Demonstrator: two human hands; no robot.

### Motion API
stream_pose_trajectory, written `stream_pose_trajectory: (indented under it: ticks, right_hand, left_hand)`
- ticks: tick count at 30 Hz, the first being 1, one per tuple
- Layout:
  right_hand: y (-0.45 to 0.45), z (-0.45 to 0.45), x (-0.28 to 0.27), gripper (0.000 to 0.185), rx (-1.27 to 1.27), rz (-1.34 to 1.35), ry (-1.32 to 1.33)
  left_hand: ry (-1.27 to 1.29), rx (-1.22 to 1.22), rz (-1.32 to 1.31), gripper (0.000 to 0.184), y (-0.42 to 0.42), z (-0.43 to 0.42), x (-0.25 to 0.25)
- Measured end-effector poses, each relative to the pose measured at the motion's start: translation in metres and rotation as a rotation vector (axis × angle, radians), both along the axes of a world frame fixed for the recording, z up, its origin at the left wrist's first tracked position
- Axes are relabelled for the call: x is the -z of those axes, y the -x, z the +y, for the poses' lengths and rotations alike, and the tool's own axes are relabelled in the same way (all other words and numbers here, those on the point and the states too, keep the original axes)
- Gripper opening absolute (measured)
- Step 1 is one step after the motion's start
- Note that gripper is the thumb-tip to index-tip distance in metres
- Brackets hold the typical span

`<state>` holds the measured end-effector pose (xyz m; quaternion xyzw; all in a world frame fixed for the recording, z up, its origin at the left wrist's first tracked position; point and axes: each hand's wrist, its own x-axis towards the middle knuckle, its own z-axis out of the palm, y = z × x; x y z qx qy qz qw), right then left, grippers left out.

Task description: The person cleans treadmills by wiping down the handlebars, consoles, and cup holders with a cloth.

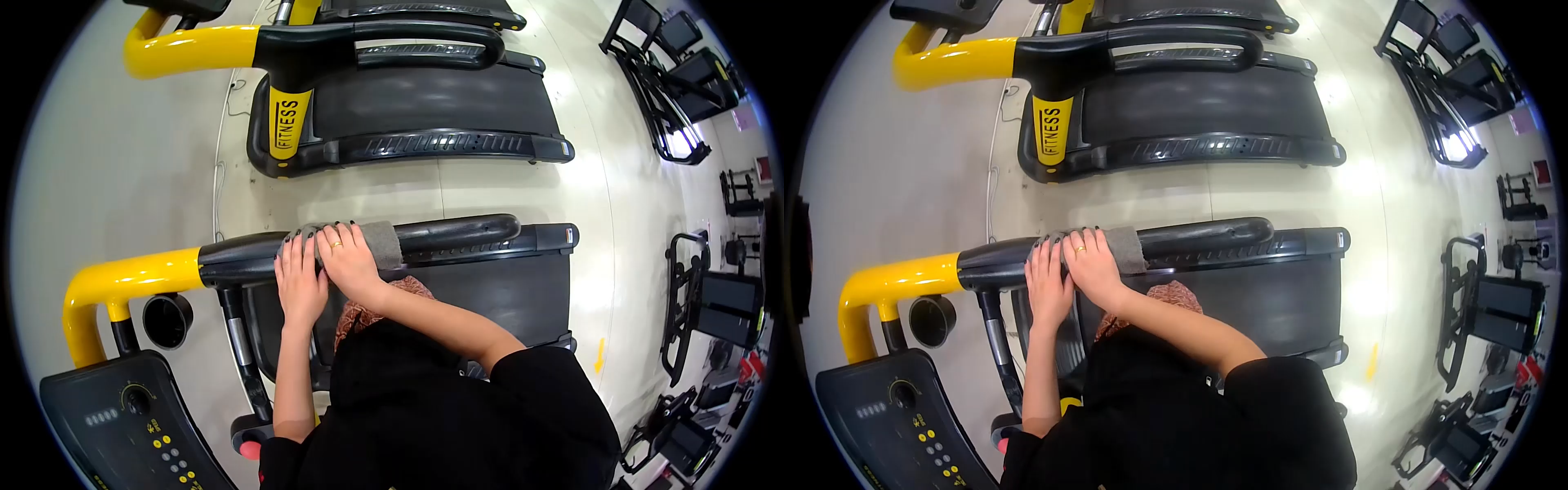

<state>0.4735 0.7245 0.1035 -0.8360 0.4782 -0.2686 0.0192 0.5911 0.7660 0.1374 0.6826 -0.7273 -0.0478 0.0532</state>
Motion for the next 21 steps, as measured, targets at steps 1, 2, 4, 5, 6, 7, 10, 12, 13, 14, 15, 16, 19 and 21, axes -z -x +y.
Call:
stream_pose_trajectory:
  ticks: [1, 2, 4, 5, 6, 7, 10, 12, 13, 14, 15, 16, 19, 21]
  right_hand:
    - [-0.001, 0.0, 0.0, 0.038, -0.008, -0.023, 0.008]
    - [-0.002, 0.001, 0.0, 0.038, 0.005, -0.037, 0.003]
    - [0.001, 0.002, -0.004, 0.039, 0.005, -0.043, 0.0]
    - [0.002, 0.003, -0.006, 0.039, -0.002, -0.043, 0.002]
    - [0.001, 0.003, -0.005, 0.039, -0.005, -0.052, -0.001]
    - [0.001, 0.003, -0.005, 0.039, 0.005, -0.055, 0.006]
    - [-0.002, 0.004, -0.004, 0.037, 0.03, -0.077, 0.009]
    - [-0.003, 0.003, -0.001, 0.037, 0.034, -0.082, 0.017]
    - [-0.001, 0.005, 0.0, 0.038, 0.029, -0.083, 0.016]
    - [0.0, 0.009, 0.002, 0.038, 0.03, -0.077, 0.007]
    - [0.001, 0.01, 0.003, 0.038, 0.025, -0.09, 0.0]
    - [0.0, 0.008, 0.003, 0.037, 0.021, -0.102, 0.002]
    - [0.005, 0.003, 0.004, 0.036, 0.004, -0.069, 0.022]
    - [0.012, 0.005, 0.006, 0.037, -0.033, -0.067, 0.005]
  left_hand:
    - [0.003, 0.012, -0.005, 0.059, 0.0, -0.002, 0.002]
    - [0.019, 0.002, -0.006, 0.059, 0.002, -0.001, 0.006]
    - [0.039, 0.004, 0.007, 0.058, 0.002, 0.002, 0.007]
    - [0.038, 0.007, 0.006, 0.058, 0.002, 0.004, 0.008]
    - [0.051, 0.008, 0.014, 0.058, 0.003, 0.004, 0.009]
    - [0.067, 0.013, 0.02, 0.058, 0.002, 0.003, 0.01]
    - [0.087, 0.017, 0.032, 0.059, 0.0, 0.001, 0.014]
    - [0.095, 0.024, 0.044, 0.059, 0.0, 0.002, 0.014]
    - [0.092, 0.01, 0.056, 0.059, 0.002, 0.001, 0.013]
    - [0.087, -0.006, 0.067, 0.058, 0.004, 0.002, 0.013]
    - [0.08, -0.004, 0.072, 0.058, 0.007, 0.003, 0.014]
    - [0.085, -0.035, 0.064, 0.057, 0.01, 0.001, 0.015]
    - [0.13, -0.108, 0.064, 0.053, 0.023, -0.003, 0.018]
    - [0.181, -0.157, 0.063, 0.048, 0.032, -0.002, 0.021]
